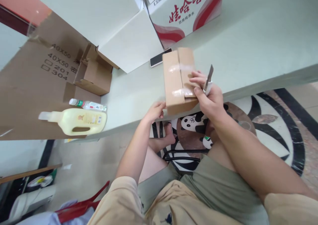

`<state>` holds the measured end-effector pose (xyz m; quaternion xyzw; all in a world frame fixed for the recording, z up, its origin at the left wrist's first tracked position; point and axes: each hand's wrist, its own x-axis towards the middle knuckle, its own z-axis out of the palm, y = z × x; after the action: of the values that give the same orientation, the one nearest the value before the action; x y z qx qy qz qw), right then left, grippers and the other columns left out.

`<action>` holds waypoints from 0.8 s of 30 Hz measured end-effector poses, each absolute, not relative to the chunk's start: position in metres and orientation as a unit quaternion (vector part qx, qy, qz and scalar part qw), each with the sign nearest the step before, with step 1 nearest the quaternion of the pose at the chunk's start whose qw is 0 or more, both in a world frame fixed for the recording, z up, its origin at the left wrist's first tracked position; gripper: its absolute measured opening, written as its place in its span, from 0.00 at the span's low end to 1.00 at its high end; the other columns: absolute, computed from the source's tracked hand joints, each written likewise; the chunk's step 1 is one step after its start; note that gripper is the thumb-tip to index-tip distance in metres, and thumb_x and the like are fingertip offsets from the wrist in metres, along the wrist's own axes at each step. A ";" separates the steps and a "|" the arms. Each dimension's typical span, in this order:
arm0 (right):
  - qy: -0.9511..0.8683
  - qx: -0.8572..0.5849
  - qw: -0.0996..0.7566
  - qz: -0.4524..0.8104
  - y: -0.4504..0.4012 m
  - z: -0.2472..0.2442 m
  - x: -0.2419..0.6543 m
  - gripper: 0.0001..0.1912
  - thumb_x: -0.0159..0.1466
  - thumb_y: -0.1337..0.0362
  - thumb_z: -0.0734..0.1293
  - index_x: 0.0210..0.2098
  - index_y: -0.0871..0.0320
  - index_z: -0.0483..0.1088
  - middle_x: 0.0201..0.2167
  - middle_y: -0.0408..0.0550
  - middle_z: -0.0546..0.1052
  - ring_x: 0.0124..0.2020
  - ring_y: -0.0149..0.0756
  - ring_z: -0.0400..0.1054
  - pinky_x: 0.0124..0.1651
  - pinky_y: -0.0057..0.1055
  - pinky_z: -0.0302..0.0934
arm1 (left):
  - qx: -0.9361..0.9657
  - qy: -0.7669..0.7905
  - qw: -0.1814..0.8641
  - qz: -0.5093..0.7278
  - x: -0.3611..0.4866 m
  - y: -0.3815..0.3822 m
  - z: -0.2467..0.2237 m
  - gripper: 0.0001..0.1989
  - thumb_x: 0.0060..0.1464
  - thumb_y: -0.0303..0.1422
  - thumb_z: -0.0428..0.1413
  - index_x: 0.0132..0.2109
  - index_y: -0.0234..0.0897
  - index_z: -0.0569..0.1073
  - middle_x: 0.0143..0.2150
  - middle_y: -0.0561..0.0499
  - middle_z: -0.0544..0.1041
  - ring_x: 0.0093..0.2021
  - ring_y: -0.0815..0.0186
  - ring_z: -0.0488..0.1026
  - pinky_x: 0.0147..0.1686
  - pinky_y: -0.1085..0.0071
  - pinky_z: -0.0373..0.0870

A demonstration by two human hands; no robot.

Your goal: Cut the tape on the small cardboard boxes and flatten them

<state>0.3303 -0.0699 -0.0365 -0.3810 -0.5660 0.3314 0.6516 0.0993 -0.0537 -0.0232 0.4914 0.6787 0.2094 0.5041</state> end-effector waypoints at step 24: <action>-0.365 -0.508 0.706 0.331 -0.055 -0.033 0.340 0.22 0.70 0.39 0.55 0.44 0.49 0.67 0.19 0.40 0.63 0.18 0.35 0.58 0.27 0.37 0.59 | 0.804 0.541 0.202 0.144 0.204 0.082 0.061 0.08 0.45 0.28 0.65 0.31 0.40 0.73 0.35 0.48 0.74 0.45 0.47 0.75 0.50 0.48 0.72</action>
<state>0.3398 -0.0553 -0.0334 -0.5081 -0.3648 0.3312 0.7065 0.2041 0.0821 0.0615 0.8036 0.5410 0.1436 0.2024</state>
